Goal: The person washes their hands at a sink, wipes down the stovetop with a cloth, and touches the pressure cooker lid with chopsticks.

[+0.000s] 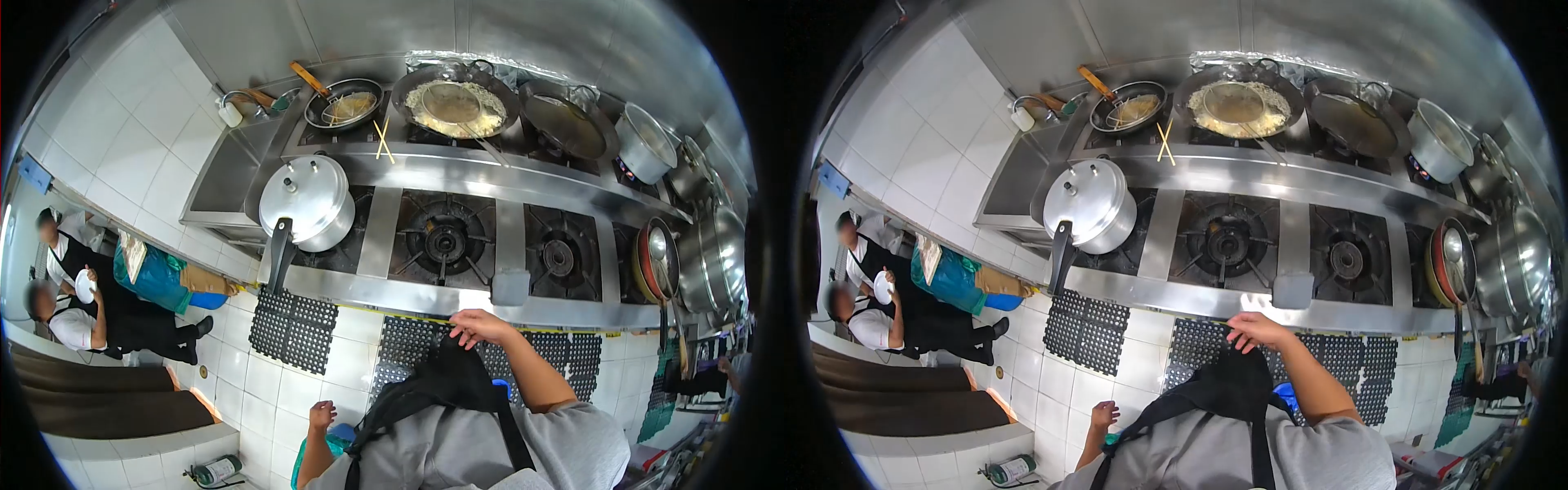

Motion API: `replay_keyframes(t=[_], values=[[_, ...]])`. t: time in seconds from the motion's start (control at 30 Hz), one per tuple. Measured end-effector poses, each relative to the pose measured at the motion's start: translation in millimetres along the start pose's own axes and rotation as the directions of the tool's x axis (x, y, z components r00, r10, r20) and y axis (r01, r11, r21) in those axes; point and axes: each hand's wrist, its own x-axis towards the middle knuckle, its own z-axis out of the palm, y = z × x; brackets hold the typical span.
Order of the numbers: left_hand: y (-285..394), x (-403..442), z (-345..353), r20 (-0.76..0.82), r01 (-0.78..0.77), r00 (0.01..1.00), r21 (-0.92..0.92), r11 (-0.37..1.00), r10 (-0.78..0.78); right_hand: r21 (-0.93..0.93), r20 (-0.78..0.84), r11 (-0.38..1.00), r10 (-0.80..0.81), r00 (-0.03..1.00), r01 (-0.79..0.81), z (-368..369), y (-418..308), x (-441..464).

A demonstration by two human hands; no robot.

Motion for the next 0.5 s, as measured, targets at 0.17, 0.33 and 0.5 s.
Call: replay_keyframes(t=[0.17,0.33,0.5], values=[[-46,37,-4,0.046,0.123,0.991,0.024,0.992,-0.124,-0.571,-0.354,0.742,0.163,0.921,-0.351,-50,160,31],[-65,56,16,0.149,0.002,0.989,0.104,0.995,-0.018,-0.01,-0.726,0.716,0.475,0.497,-0.698,-59,291,-64],[-82,47,37,0.242,-0.251,0.945,0.106,0.962,0.22,0.069,-0.738,0.752,0.481,0.474,-0.656,0,319,-114]])
